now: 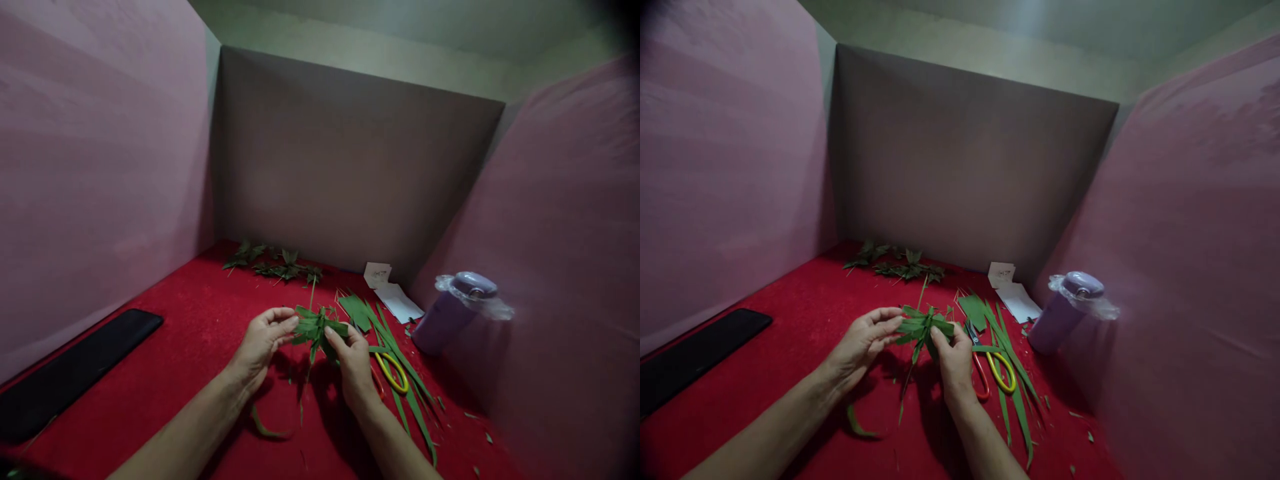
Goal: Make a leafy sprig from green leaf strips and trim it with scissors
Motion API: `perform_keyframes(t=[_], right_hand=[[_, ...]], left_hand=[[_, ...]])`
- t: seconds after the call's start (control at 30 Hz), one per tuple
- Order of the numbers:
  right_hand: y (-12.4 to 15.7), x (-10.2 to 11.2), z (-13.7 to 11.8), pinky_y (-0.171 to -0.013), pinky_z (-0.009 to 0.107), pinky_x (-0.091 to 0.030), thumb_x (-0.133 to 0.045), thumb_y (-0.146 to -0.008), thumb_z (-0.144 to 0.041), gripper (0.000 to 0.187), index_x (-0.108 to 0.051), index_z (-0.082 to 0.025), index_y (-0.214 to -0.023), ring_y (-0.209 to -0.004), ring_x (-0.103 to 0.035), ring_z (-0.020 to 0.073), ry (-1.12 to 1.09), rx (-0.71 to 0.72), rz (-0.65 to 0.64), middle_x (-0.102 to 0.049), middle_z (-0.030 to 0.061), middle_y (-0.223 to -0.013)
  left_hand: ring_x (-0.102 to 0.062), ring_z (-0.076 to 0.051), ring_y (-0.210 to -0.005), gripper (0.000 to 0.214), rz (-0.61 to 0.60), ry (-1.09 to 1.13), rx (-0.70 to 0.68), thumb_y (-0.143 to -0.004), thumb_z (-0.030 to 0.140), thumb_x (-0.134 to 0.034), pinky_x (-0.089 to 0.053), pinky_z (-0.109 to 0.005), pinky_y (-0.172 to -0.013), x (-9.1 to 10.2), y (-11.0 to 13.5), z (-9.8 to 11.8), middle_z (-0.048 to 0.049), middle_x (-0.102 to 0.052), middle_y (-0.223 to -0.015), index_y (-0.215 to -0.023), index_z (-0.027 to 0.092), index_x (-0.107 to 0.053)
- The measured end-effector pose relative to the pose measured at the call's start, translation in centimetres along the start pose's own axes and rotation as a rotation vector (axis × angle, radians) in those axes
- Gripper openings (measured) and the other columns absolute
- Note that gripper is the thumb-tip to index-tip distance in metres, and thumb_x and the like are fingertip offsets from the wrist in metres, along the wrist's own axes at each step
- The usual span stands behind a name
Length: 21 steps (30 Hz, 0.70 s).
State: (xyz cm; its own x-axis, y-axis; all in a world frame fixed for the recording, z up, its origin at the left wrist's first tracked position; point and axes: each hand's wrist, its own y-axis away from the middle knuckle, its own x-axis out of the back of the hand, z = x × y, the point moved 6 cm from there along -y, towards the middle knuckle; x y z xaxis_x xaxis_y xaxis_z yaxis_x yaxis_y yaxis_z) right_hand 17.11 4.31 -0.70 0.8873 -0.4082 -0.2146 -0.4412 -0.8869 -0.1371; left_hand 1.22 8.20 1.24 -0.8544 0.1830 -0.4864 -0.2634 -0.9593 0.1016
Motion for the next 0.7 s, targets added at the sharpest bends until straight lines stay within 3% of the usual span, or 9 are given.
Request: perform_keyframes(t=[0.1,0.27,0.4,0.5,0.6,0.63,0.7], right_hand=[[-0.3,0.7,0.4,-0.047,0.022,-0.040,-0.071,-0.061,-0.036,0.024,-0.059,-0.016,-0.066,-0.048,-0.048,0.0115,-0.016,-0.004,0.071,-0.058,-0.0027,-0.056],[-0.6,1.7,0.4,-0.044,0.022,-0.040,-0.070,-0.063,-0.036,0.024,-0.059,-0.017,-0.072,-0.045,-0.048,0.0108,-0.048,0.001,0.178,-0.059,-0.0033,-0.058],[-0.6,2.2,0.2,-0.040,0.020,-0.038,-0.071,-0.062,-0.036,0.026,-0.056,-0.017,-0.072,-0.043,-0.047,0.0099,-0.079,0.004,0.247,-0.056,-0.0054,-0.055],[-0.6,2.4,0.2,-0.039,0.020,-0.038,-0.072,-0.059,-0.035,0.032,-0.054,-0.018,-0.080,-0.041,-0.047,0.0096,-0.112,0.002,0.284,-0.055,-0.0070,-0.055],[-0.4,2.4,0.2,-0.038,0.020,-0.037,-0.073,-0.059,-0.033,0.035,-0.053,-0.019,-0.085,-0.038,-0.044,0.0088,-0.152,-0.015,0.295,-0.052,-0.0093,-0.051],[-0.4,2.3,0.2,-0.038,0.020,-0.037,-0.073,-0.060,-0.033,0.035,-0.052,-0.020,-0.085,-0.038,-0.044,0.0086,-0.167,-0.023,0.294,-0.051,-0.0098,-0.050],[-0.1,2.0,0.1,-0.039,0.020,-0.038,-0.073,-0.060,-0.031,0.035,-0.051,-0.021,-0.085,-0.038,-0.044,0.0087,-0.202,-0.044,0.286,-0.050,-0.0101,-0.050]], left_hand=[[-0.062,-0.013,-0.073,0.024,0.062,0.027,-0.147,-0.062,0.019,-0.074,-0.045,-0.023,-0.070,0.4,0.3,1.9,-0.0034,-0.067,-0.074,-0.081,0.012,-0.062],[-0.061,-0.015,-0.063,0.017,-0.286,0.041,-0.096,-0.073,0.029,-0.064,-0.047,-0.026,-0.062,-2.1,1.6,2.6,-0.0058,-0.068,-0.070,-0.079,0.013,-0.065],[-0.057,-0.012,-0.049,0.018,-0.314,-0.107,-0.063,-0.071,0.030,-0.066,-0.043,-0.022,-0.048,-2.6,2.2,2.1,-0.0045,-0.065,-0.058,-0.066,0.013,-0.064],[-0.053,-0.012,-0.039,0.027,-0.458,-0.224,0.101,-0.072,0.038,-0.063,-0.038,-0.021,-0.039,-3.7,3.3,0.4,-0.0046,-0.063,-0.051,-0.060,0.014,-0.064],[-0.061,-0.016,-0.053,0.022,-0.657,-0.324,0.246,-0.066,0.034,-0.069,-0.045,-0.025,-0.050,-4.8,4.6,-2.2,-0.0084,-0.068,-0.065,-0.071,0.013,-0.066],[-0.061,-0.015,-0.055,0.023,-0.642,-0.330,0.244,-0.065,0.034,-0.070,-0.046,-0.025,-0.053,-4.8,4.5,-2.9,-0.0077,-0.068,-0.067,-0.075,0.013,-0.066],[-0.056,-0.011,-0.045,0.027,-0.503,-0.365,0.211,-0.067,0.039,-0.068,-0.042,-0.021,-0.047,-4.0,3.4,-4.2,-0.0044,-0.064,-0.058,-0.069,0.013,-0.062]])
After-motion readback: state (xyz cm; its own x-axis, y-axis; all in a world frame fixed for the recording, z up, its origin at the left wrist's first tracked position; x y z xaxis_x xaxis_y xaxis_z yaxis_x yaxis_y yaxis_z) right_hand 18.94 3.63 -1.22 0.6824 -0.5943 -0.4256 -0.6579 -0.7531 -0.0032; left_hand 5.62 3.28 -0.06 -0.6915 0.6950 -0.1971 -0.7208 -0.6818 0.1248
